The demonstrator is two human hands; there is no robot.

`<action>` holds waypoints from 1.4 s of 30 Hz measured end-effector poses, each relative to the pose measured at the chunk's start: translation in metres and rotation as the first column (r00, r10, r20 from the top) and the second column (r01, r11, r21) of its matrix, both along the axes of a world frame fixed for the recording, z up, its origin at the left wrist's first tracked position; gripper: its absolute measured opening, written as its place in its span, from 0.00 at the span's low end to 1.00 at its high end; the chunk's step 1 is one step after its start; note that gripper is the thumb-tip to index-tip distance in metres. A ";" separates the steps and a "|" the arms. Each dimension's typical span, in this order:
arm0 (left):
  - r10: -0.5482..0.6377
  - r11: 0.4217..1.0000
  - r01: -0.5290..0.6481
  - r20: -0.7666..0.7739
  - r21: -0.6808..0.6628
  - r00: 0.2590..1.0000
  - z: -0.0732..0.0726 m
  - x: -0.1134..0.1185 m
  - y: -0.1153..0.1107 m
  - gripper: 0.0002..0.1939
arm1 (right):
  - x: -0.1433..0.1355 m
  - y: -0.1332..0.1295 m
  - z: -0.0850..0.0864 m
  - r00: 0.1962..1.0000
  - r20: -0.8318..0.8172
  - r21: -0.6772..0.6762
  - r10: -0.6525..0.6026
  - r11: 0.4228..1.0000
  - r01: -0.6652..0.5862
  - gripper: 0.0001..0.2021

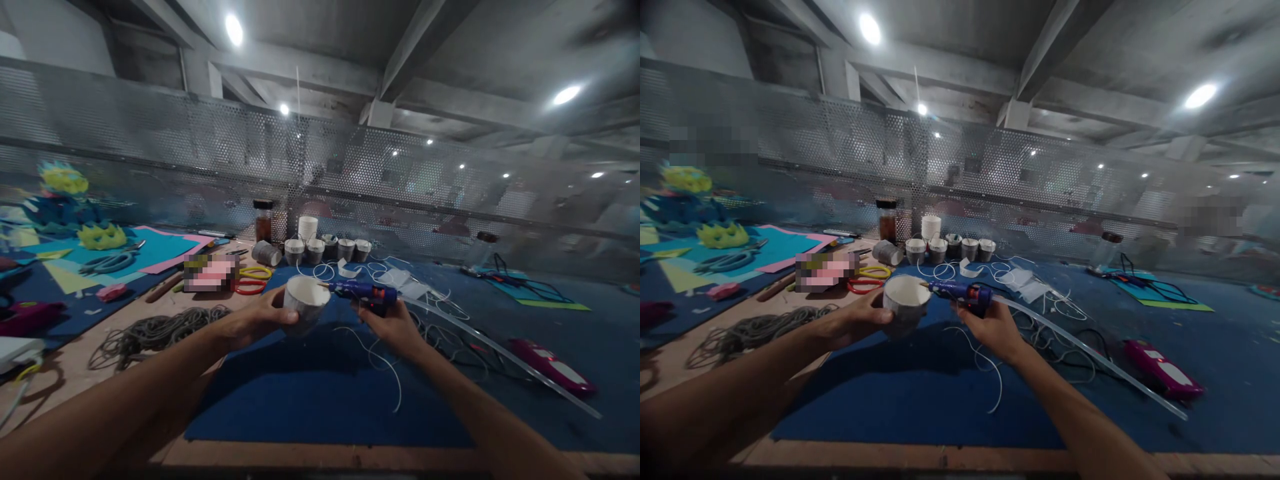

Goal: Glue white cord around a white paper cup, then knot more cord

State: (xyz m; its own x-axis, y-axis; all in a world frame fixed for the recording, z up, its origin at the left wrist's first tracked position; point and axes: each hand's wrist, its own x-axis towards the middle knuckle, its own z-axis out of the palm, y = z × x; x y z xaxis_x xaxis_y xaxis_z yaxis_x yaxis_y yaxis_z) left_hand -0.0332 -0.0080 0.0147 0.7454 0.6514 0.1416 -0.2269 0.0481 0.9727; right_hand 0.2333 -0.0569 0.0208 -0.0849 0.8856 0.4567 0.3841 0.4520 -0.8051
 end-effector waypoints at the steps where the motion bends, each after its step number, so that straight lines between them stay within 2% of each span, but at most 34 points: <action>1: -0.005 1.000 0.005 0.015 -0.017 1.000 0.001 0.000 -0.001 0.34 | 0.001 0.000 -0.001 1.000 0.002 -0.012 -0.006 1.000 0.006 0.11; 6: -0.048 0.990 0.059 0.089 -0.128 0.995 -0.002 0.001 0.001 0.29 | 0.000 0.001 -0.002 0.999 -0.035 -0.039 -0.027 0.999 0.025 0.14; 10: -0.075 0.960 0.112 0.153 -0.256 0.985 -0.008 0.005 0.002 0.23 | -0.003 0.001 -0.001 0.993 -0.121 -0.061 -0.012 0.998 0.005 0.15; 14: -0.039 0.941 0.086 0.147 -0.327 0.988 -0.007 0.007 0.000 0.21 | 0.000 0.006 -0.009 0.989 -0.149 -0.017 0.023 1.000 -0.026 0.17; 17: -0.024 0.957 0.059 0.125 -0.285 0.992 -0.007 0.007 0.000 0.23 | 0.005 0.011 -0.019 0.992 -0.124 0.014 0.018 1.000 -0.016 0.16; 21: -0.009 0.986 0.018 0.056 -0.166 0.998 -0.008 0.007 0.001 0.29 | 0.008 0.015 -0.027 0.990 -0.130 0.036 0.054 0.998 -0.050 0.16; 24: -0.041 0.991 0.042 0.011 -0.126 0.999 -0.005 0.007 0.001 0.28 | 0.006 0.015 -0.029 0.984 -0.163 0.044 0.066 0.997 -0.060 0.18; 32: -0.059 0.988 0.065 0.049 -0.137 0.997 -0.006 0.008 -0.001 0.24 | 0.008 0.005 -0.015 0.998 0.060 0.085 0.029 0.996 -0.034 0.12; 38: -0.062 0.994 0.061 -0.013 -0.095 0.998 -0.008 0.008 0.000 0.29 | 0.007 -0.004 -0.004 0.966 0.258 0.173 -0.018 0.984 -0.028 0.09; 42: -0.098 0.990 0.097 -0.006 -0.105 0.995 -0.012 0.008 0.002 0.26 | 0.006 -0.007 -0.001 0.948 0.317 0.207 -0.014 0.977 -0.055 0.08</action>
State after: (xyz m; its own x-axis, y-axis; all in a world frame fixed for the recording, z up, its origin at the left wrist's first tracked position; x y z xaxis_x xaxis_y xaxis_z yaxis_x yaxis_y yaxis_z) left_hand -0.0256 -0.0059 0.0032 0.8071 0.5865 0.0681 -0.2052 0.1705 0.9638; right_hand 0.2395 -0.0637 0.0199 -0.2719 0.7689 0.5787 0.5912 0.6079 -0.5300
